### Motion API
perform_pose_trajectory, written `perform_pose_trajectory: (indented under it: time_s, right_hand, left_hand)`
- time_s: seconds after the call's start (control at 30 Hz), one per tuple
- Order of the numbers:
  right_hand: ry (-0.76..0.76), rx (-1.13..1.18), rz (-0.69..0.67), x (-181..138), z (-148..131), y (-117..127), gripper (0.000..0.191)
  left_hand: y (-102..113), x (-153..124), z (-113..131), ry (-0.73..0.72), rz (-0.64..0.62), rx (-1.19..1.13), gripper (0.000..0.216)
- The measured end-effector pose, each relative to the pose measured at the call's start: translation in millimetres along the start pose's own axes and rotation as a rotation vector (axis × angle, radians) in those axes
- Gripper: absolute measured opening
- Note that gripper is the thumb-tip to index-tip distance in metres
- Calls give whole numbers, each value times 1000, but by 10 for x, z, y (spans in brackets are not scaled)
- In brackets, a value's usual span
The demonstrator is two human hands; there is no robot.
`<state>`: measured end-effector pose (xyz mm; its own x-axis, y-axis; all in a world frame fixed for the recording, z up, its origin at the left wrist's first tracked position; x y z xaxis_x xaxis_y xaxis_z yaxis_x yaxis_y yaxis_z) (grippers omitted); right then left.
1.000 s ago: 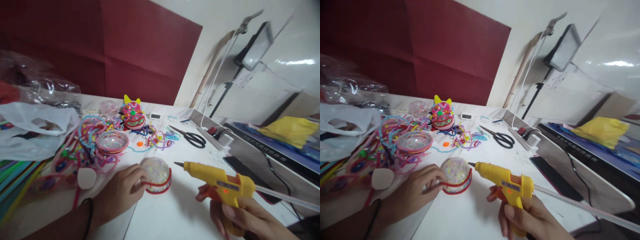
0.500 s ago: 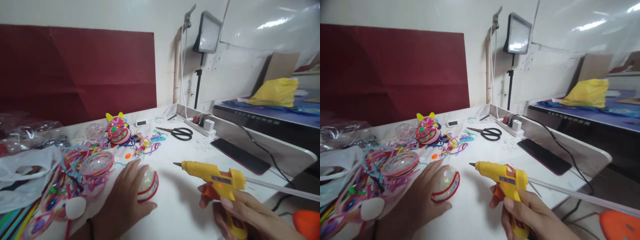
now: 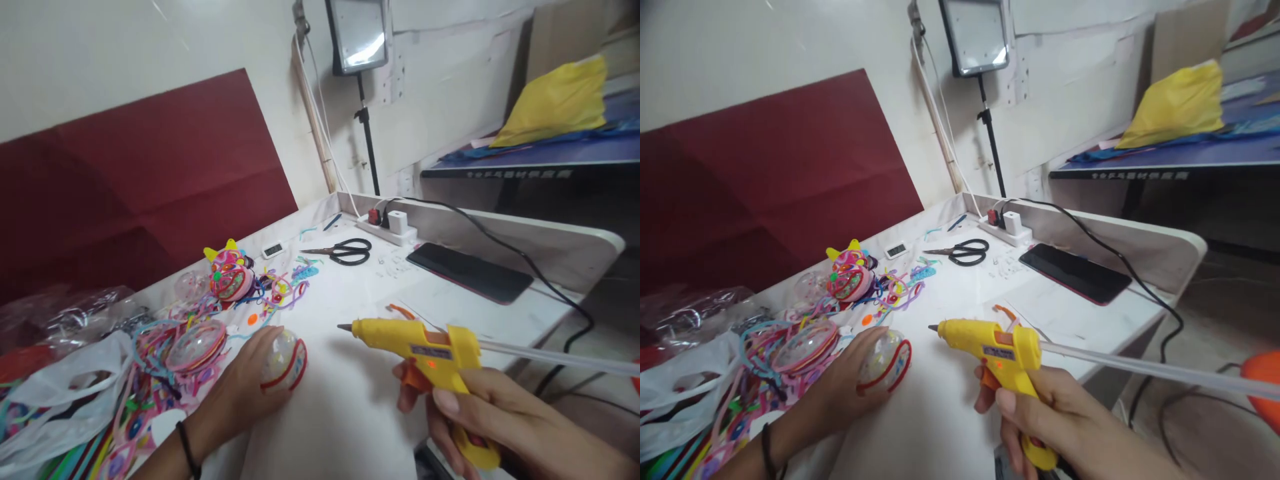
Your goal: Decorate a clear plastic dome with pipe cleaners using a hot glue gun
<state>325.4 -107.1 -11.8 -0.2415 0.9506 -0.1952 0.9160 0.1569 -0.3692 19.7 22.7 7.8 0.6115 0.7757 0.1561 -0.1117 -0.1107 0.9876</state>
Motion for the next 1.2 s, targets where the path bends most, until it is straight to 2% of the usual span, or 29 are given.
perform_pose_trajectory:
  time_s: [0.13,0.33,0.47,0.6,0.7,0.83,1.07,1.2]
  right_hand:
    - [-13,-21,-89,-23,-19,-45,45]
    - [-6,-87,-106,-45,-1,-32,50]
    - [-2,-94,-117,-52,12,-22,52]
    - [-33,-71,-94,-57,9,-62,50]
    - [-62,-61,-88,-44,-4,-108,51]
    - [-61,-88,-96,-8,-5,-141,54]
    - [-39,-167,-119,54,25,-185,56]
    - [-56,-225,-139,106,1,-245,60]
  left_hand:
    - [42,19,-137,-137,-55,18,83]
    - [191,89,-196,-248,-145,-21,86]
    - [267,122,-136,-161,-238,-33,85]
    - [259,133,6,11,-191,4,76]
    - [225,129,120,74,-174,19,68]
    - [226,116,157,75,-179,-4,66]
    - [245,118,-21,-72,-262,-109,81]
    - [242,84,-57,16,-286,-153,85]
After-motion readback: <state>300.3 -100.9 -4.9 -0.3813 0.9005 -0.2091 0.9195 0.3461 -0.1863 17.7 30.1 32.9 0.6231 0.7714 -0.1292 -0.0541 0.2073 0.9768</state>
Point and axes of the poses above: each hand's wrist, its own x-axis towards the middle knuckle, its own y-axis out of the back of the hand, z = x × y, the point moved 2 cm from there along x, towards the middle knuckle, and after that the axes turned 2 degrees about x, right-handed, at the moved point
